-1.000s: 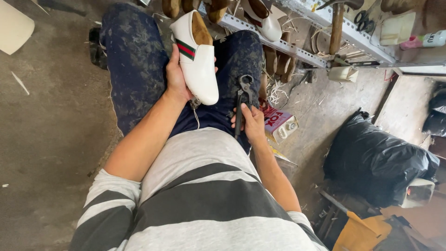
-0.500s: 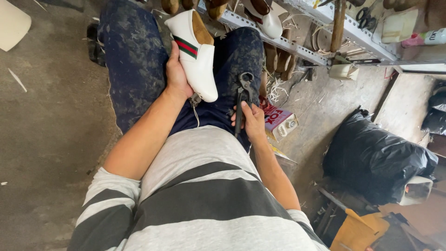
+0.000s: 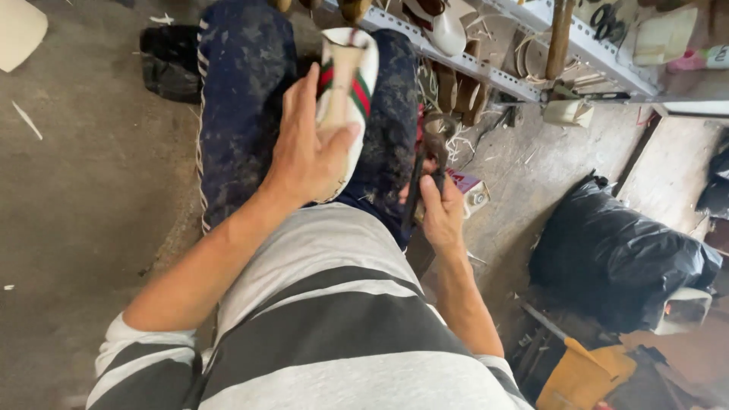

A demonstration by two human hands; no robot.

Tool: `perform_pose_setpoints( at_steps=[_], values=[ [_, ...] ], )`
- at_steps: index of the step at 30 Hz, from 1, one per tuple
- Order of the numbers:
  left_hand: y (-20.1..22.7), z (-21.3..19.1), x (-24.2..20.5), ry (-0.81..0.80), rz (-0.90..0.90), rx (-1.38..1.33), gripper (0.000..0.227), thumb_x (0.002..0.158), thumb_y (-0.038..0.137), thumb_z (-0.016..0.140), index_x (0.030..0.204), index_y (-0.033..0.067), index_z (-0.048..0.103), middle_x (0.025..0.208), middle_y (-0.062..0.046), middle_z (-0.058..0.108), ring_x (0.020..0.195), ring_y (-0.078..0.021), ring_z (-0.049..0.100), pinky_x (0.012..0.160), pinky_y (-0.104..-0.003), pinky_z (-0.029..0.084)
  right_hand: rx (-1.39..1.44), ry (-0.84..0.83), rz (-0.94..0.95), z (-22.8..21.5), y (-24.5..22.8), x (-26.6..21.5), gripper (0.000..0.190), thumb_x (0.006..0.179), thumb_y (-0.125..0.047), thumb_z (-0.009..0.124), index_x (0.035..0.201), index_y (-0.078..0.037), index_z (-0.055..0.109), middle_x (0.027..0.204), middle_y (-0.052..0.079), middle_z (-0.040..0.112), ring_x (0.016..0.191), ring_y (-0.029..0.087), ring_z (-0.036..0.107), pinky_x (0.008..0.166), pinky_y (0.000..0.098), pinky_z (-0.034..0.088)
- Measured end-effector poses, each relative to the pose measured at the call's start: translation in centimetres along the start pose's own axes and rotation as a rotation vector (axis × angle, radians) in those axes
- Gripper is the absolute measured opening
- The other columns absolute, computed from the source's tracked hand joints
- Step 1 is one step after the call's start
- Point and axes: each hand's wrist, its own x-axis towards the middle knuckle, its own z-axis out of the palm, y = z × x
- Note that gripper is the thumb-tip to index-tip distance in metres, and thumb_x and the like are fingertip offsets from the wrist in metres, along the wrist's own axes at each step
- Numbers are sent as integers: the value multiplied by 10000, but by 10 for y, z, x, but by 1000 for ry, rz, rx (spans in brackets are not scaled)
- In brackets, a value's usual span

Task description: Shaping and securing a leather shoe upper onto a last using a hammer and pliers.

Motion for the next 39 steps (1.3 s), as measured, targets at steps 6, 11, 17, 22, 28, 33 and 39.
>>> perform_pose_setpoints(
  at_steps=[6, 11, 17, 22, 28, 33, 39],
  values=[
    [3, 1, 8, -89, 233, 545, 861, 887, 398, 762, 1585, 81, 369, 1168, -165, 480, 983, -394, 517, 831, -512, 489, -463, -96, 18, 11, -59, 18, 343, 995, -466, 563, 1156, -188, 682, 779, -36, 599, 728, 99, 576, 755, 287, 488],
    [-3, 3, 30, -181, 256, 159, 700, 939, 214, 708, 1542, 75, 380, 1573, -183, 330, 1458, -378, 358, 1215, -495, 316, -827, -315, -98, 4, -78, 38, 417, 1048, -420, 431, 1205, -83, 619, 936, 104, 678, 815, 289, 636, 753, 420, 471],
    [5, 14, 17, -230, 157, 154, 692, 1037, 227, 584, 1639, 145, 252, 1703, -156, 232, 1575, -360, 294, 1250, -512, 315, -1357, -371, -511, -17, -82, 55, 465, 985, -211, 643, 1402, -42, 529, 1117, 167, 713, 915, 349, 717, 681, 486, 591],
    [5, 30, 4, -145, 242, 353, 725, 1068, 190, 629, 1660, 119, 215, 1703, -194, 231, 1557, -404, 347, 1221, -546, 382, -1762, -450, -663, -33, -128, 64, 466, 1043, -241, 583, 1469, -53, 556, 1075, 133, 774, 818, 257, 765, 632, 354, 627],
    [2, 34, 4, -151, 270, 451, 775, 1071, 178, 689, 1661, 108, 191, 1699, -212, 226, 1538, -423, 368, 1237, -537, 378, -1984, -586, -647, -26, -154, 60, 325, 1088, -139, 387, 1313, -30, 594, 851, 58, 680, 545, 215, 683, 514, 371, 590],
    [-1, 23, 7, -207, 232, 368, 779, 1056, 170, 694, 1657, 109, 202, 1709, -178, 221, 1545, -417, 345, 1187, -544, 397, -1575, -665, -544, -25, -135, 64, 308, 1072, -265, 517, 1244, -31, 621, 923, 123, 715, 488, 319, 660, 344, 454, 498],
    [16, 2, 26, -61, 150, 249, 614, 981, 371, 675, 1465, 44, 486, 1518, -205, 522, 1393, -376, 527, 1148, -480, 428, -1082, -688, -123, -31, -122, 75, 285, 1045, -403, 518, 1065, -139, 624, 835, 83, 698, 683, 326, 664, 646, 458, 445]
  ],
)
